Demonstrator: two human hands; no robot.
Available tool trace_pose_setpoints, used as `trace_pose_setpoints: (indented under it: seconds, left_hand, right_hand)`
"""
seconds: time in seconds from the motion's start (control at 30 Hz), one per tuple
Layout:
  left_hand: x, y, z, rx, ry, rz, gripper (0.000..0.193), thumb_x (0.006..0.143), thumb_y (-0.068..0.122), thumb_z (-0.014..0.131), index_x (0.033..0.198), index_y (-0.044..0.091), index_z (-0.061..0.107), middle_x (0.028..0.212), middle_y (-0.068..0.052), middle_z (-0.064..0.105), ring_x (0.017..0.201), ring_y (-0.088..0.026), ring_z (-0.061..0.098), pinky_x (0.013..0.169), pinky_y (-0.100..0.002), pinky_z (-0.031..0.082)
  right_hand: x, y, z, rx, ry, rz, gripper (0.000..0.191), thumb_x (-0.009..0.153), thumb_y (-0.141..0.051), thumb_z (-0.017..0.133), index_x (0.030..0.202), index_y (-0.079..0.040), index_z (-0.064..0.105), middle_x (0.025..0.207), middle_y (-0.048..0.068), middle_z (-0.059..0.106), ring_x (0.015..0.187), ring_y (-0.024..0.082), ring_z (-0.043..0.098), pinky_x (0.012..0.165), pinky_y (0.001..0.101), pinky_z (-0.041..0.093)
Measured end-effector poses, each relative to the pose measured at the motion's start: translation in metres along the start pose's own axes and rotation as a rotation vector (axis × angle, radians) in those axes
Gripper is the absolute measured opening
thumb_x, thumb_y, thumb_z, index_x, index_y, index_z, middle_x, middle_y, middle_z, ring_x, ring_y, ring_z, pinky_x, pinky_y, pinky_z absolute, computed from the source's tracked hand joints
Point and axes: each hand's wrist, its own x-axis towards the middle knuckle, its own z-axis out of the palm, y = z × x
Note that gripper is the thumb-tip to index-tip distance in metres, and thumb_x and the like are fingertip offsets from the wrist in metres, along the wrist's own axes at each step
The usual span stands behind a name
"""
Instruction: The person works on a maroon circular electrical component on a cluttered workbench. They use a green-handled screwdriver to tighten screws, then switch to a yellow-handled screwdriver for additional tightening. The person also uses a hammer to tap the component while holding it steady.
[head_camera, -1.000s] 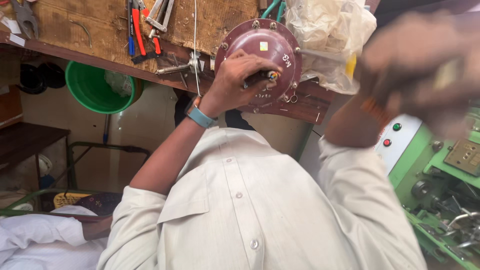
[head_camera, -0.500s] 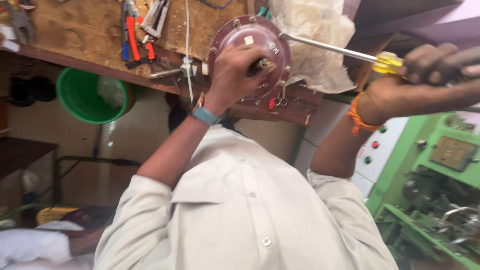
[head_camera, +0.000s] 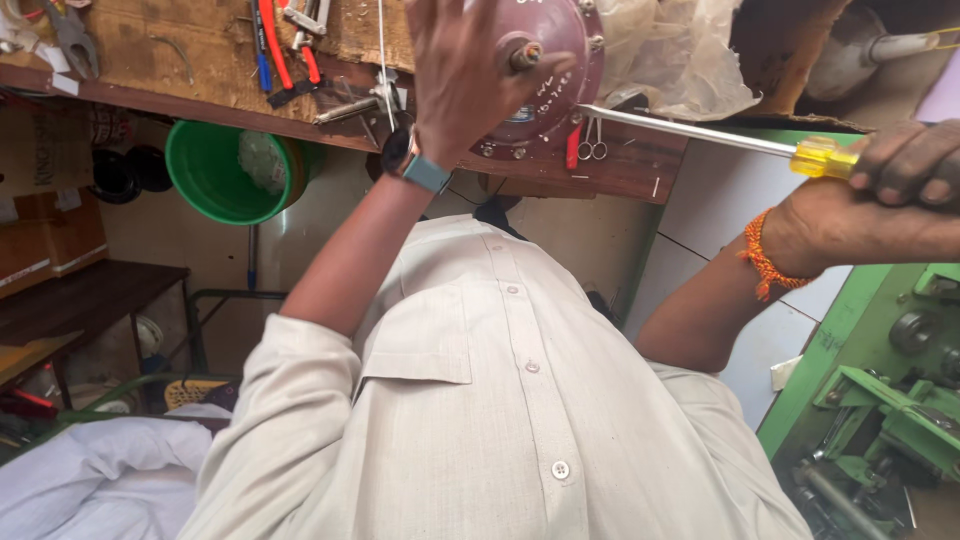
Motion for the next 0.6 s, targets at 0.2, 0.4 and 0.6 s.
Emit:
trace_pose_setpoints:
  seconds: [0.2, 0.4, 0.6]
  left_hand:
    - [-0.025, 0.028, -0.019, -0.192, -0.387, 0.363, 0.035, 0.091, 0.01, 0.066, 0.126, 0.014, 0.065, 0.128, -0.005, 0.06, 0.101, -0.02, 0.067, 0.088, -0.033, 0.051]
    - [-0.021, 0.049, -0.014, -0.119, -0.521, 0.19, 0.033, 0.091, 0.007, 0.064, 0.124, 0.01, 0.069, 0.114, -0.004, 0.057, 0.087, -0.017, 0.065, 0.073, -0.036, 0.048]
    - [-0.019, 0.055, -0.014, -0.096, -0.555, 0.161, 0.024, 0.086, 0.01, 0.066, 0.106, 0.016, 0.077, 0.109, 0.0, 0.06, 0.085, -0.017, 0.064, 0.07, -0.035, 0.048]
  right_hand:
    - [-0.002, 0.0, 0.007, 0.005, -0.114, 0.004, 0.048, 0.1, -0.051, 0.033, 0.08, -0.009, 0.038, 0.054, 0.004, 0.034, 0.032, 0.013, 0.028, 0.032, 0.0263, 0.029]
    - [0.007, -0.005, 0.037, 0.15, -0.716, -0.066, 0.036, 0.096, -0.043, 0.052, 0.074, -0.016, 0.043, 0.047, -0.004, 0.042, 0.032, 0.006, 0.046, 0.036, 0.0223, 0.046]
    - [0.02, -0.021, 0.12, 0.203, -1.25, 0.09, 0.02, 0.084, -0.008, 0.069, 0.077, -0.009, 0.05, 0.051, 0.002, 0.049, 0.035, 0.014, 0.051, 0.036, 0.0282, 0.048]
